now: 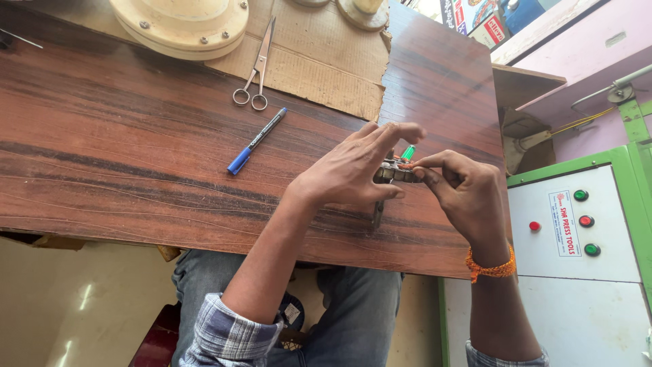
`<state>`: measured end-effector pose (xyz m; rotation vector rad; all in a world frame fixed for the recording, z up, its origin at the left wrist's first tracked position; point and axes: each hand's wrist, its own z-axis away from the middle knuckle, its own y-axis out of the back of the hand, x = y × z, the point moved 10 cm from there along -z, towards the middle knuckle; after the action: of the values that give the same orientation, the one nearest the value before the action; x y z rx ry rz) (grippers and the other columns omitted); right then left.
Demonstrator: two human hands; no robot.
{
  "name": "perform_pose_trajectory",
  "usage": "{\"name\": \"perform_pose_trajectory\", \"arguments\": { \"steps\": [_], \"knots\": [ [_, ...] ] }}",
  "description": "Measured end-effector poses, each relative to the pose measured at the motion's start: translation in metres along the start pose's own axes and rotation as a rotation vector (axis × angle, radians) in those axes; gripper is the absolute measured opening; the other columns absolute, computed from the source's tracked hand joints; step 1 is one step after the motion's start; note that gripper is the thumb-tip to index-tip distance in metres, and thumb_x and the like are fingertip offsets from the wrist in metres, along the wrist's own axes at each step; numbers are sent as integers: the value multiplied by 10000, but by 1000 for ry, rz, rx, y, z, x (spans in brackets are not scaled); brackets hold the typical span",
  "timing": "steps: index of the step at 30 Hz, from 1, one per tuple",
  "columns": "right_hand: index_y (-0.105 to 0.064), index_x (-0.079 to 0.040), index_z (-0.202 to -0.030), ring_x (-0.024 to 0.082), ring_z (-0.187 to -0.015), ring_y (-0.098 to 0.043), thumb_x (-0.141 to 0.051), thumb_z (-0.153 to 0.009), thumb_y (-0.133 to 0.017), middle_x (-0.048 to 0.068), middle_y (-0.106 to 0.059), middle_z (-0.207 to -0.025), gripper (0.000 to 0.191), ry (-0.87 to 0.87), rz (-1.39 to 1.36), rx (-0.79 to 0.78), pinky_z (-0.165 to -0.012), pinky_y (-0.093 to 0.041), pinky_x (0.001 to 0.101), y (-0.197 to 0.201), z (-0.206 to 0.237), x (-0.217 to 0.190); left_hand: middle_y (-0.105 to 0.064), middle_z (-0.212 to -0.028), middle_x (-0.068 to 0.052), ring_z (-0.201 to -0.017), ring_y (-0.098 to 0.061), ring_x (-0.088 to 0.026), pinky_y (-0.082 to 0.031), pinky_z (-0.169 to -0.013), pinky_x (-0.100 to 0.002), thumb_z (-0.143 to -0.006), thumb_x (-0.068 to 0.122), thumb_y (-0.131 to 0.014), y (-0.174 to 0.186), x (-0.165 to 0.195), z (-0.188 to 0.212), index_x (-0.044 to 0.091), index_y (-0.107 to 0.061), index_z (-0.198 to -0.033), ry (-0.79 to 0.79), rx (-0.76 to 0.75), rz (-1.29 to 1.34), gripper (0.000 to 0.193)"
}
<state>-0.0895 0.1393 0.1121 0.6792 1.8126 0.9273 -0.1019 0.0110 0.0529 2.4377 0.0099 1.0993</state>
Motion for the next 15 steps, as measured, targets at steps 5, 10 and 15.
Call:
{"name": "perform_pose_trajectory", "arguments": {
  "steps": [5, 10, 15],
  "knots": [
    [-781, -58, -1030, 48, -513, -472, -105, -939, -776, 37, -635, -611, 102, 52, 116, 53, -481, -358, 274, 9, 12, -7, -710, -1218, -44, -1257, -620, -256, -549, -1025, -459, -904, 602, -720, 3, 4, -3, 248, -280, -1603, 26, 113, 162, 899],
    [-763, -47, -1040, 47, -527, -499, -113, -956, -771, 38, -663, -675, 107, 128, 133, 96, -492, -381, 265, 9, 20, -16, -746, -1042, -5, -1220, -654, -214, -568, -1009, -439, -942, 728, -573, 1, -4, -6, 259, -290, -1604, 95, 121, 184, 859],
    [-756, -45, -1054, 39, -539, -495, -94, -957, -769, 31, -664, -701, 110, 140, 119, 108, -502, -389, 260, 4, 22, -26, -790, -960, 9, -1103, -632, -215, -517, -963, -425, -967, 671, -514, 4, -8, -3, 233, -485, -1471, 113, 98, 30, 668]
  ]
}}
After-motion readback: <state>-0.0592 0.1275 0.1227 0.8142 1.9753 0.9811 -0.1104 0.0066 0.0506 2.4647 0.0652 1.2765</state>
